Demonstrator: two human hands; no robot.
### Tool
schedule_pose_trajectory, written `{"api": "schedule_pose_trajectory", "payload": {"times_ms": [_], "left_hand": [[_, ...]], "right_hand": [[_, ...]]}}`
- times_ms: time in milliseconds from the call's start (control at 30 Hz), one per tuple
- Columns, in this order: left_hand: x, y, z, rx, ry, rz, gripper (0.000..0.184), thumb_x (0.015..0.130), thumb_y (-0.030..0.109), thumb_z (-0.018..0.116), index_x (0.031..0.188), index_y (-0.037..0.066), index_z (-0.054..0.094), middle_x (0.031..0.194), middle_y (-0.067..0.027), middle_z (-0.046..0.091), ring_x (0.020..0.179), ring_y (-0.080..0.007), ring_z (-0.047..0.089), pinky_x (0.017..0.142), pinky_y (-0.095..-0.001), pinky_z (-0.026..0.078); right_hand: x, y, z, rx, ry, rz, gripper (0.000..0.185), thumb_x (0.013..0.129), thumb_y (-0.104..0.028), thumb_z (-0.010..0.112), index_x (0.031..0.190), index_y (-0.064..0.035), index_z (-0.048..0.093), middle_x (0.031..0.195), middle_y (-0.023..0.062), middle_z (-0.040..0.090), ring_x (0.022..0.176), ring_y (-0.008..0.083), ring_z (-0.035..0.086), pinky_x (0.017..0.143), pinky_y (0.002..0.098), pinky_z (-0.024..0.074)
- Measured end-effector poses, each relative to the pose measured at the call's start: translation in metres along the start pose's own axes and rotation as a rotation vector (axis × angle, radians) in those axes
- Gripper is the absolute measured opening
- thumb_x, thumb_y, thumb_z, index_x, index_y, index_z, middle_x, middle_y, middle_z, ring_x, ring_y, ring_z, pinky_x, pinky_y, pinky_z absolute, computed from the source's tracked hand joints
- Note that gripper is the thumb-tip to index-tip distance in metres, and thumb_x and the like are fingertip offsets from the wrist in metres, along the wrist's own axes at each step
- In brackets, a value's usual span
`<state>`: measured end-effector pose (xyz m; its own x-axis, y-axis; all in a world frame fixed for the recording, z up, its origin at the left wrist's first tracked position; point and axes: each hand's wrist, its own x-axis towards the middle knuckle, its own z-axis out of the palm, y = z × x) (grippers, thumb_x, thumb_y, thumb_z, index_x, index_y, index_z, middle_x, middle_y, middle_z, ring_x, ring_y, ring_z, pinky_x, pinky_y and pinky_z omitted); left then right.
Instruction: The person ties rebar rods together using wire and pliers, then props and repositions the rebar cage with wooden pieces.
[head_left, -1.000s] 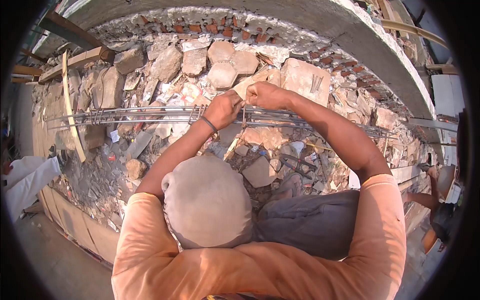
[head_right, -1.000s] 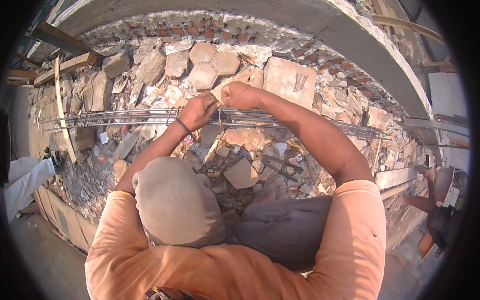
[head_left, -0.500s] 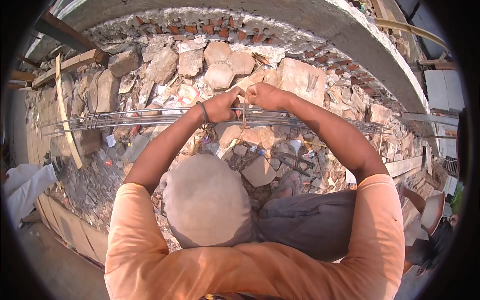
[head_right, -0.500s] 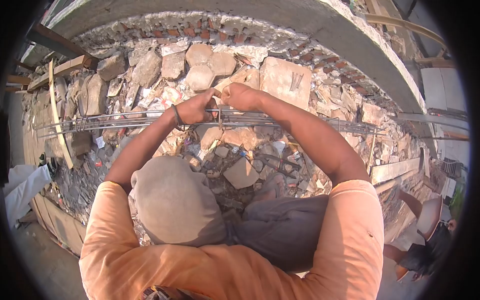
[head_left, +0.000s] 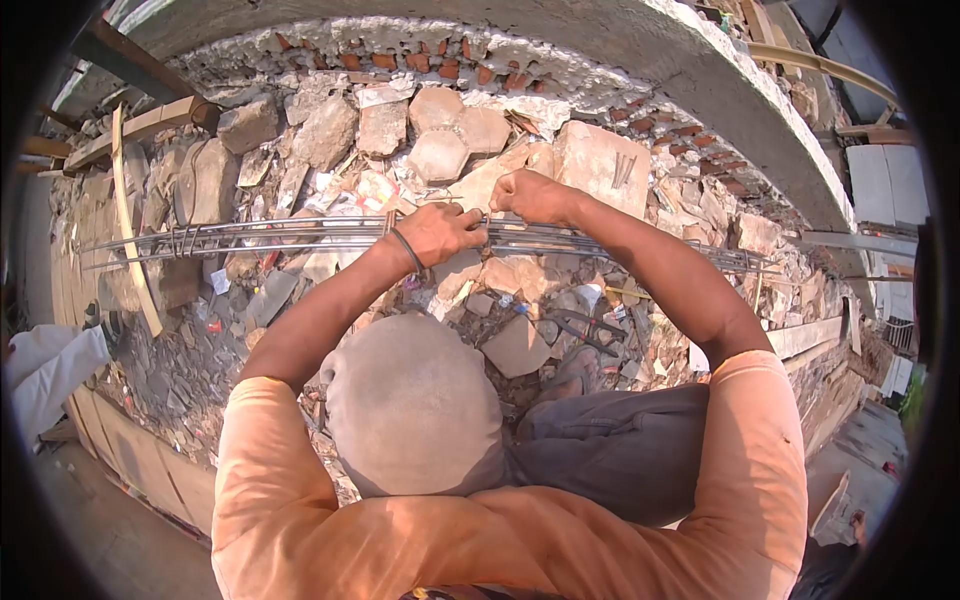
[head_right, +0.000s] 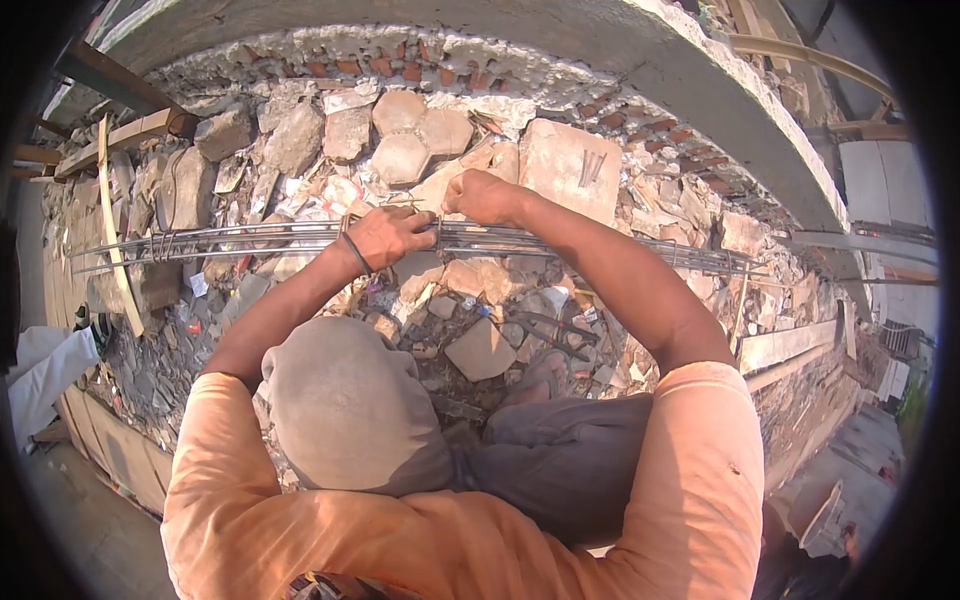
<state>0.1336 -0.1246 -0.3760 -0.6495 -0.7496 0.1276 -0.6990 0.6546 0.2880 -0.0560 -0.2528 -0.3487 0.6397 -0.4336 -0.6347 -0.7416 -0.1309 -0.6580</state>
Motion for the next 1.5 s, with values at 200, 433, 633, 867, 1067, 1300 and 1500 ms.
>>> {"api": "schedule_pose_trajectory", "payload": {"times_ms": [200,433,633,867,1067,1300,1500], "left_hand": [[0.009,-0.023,0.000,-0.421,-0.021,-0.033,0.027,0.079,0.003,0.056,0.105,0.008,0.062,0.110,-0.0109,0.062,0.084,-0.0346,0.066,0.071,-0.0405,0.055],[0.007,-0.008,-0.020,-0.024,-0.143,0.079,0.023,0.082,0.010,0.054,0.103,0.010,0.063,0.116,-0.0094,0.059,0.086,-0.0291,0.066,0.070,-0.0405,0.056],[0.006,-0.021,-0.005,-0.156,0.005,0.120,0.016,0.087,0.013,0.056,0.101,0.009,0.062,0.102,-0.0106,0.062,0.080,-0.0302,0.065,0.067,-0.0421,0.053],[0.019,0.010,0.009,-0.481,0.267,-0.616,0.017,0.089,0.022,0.065,0.088,0.006,0.066,0.073,-0.0135,0.061,0.075,-0.0328,0.063,0.072,-0.0448,0.045],[0.016,0.035,0.021,-0.208,0.474,-0.684,0.014,0.088,0.023,0.063,0.086,0.012,0.072,0.079,-0.0060,0.066,0.091,-0.0256,0.059,0.112,-0.0548,0.020],[0.013,0.038,0.026,-0.122,0.436,-0.567,0.018,0.081,0.010,0.056,0.091,0.007,0.070,0.084,-0.0065,0.062,0.096,-0.0247,0.057,0.116,-0.0551,0.017],[0.002,0.037,0.018,-0.249,0.381,-0.676,0.013,0.085,0.015,0.062,0.093,0.012,0.073,0.087,-0.0046,0.066,0.099,-0.0236,0.058,0.116,-0.0555,0.016]], "right_hand": [[0.004,0.012,0.006,-0.116,0.081,-0.108,0.023,0.087,-0.023,0.064,0.095,-0.0022,0.068,0.089,0.0156,0.069,0.085,0.0250,0.064,0.078,0.0373,0.0485],[-0.001,0.004,0.004,-0.157,0.019,-0.072,0.025,0.087,-0.025,0.063,0.095,-0.0012,0.068,0.091,0.0164,0.069,0.086,0.0259,0.064,0.079,0.0377,0.0488],[0.000,0.009,0.008,-0.147,0.082,-0.127,0.022,0.087,-0.022,0.061,0.091,-0.0014,0.068,0.088,0.0169,0.069,0.083,0.0265,0.064,0.078,0.0378,0.0490],[0.002,-0.003,0.018,-0.025,0.145,0.118,0.020,0.087,-0.019,0.060,0.093,-0.0009,0.066,0.082,0.0164,0.067,0.076,0.0262,0.062,0.072,0.0393,0.0480],[-0.028,-0.032,0.012,-0.088,0.102,0.067,0.016,0.087,-0.013,0.058,0.092,0.0021,0.062,0.076,0.0126,0.062,0.070,0.0261,0.057,0.067,0.0405,0.0451],[-0.036,-0.062,0.001,-0.935,0.057,-0.434,0.021,0.079,-0.002,0.054,0.096,-0.0004,0.065,0.102,0.0169,0.061,0.101,0.0339,0.058,0.088,0.0436,0.0439],[-0.034,-0.056,-0.014,-0.943,0.076,-0.710,0.020,0.080,-0.003,0.052,0.095,-0.0042,0.065,0.104,0.0086,0.060,0.108,0.0253,0.053,0.092,0.0412,0.0404]]}}
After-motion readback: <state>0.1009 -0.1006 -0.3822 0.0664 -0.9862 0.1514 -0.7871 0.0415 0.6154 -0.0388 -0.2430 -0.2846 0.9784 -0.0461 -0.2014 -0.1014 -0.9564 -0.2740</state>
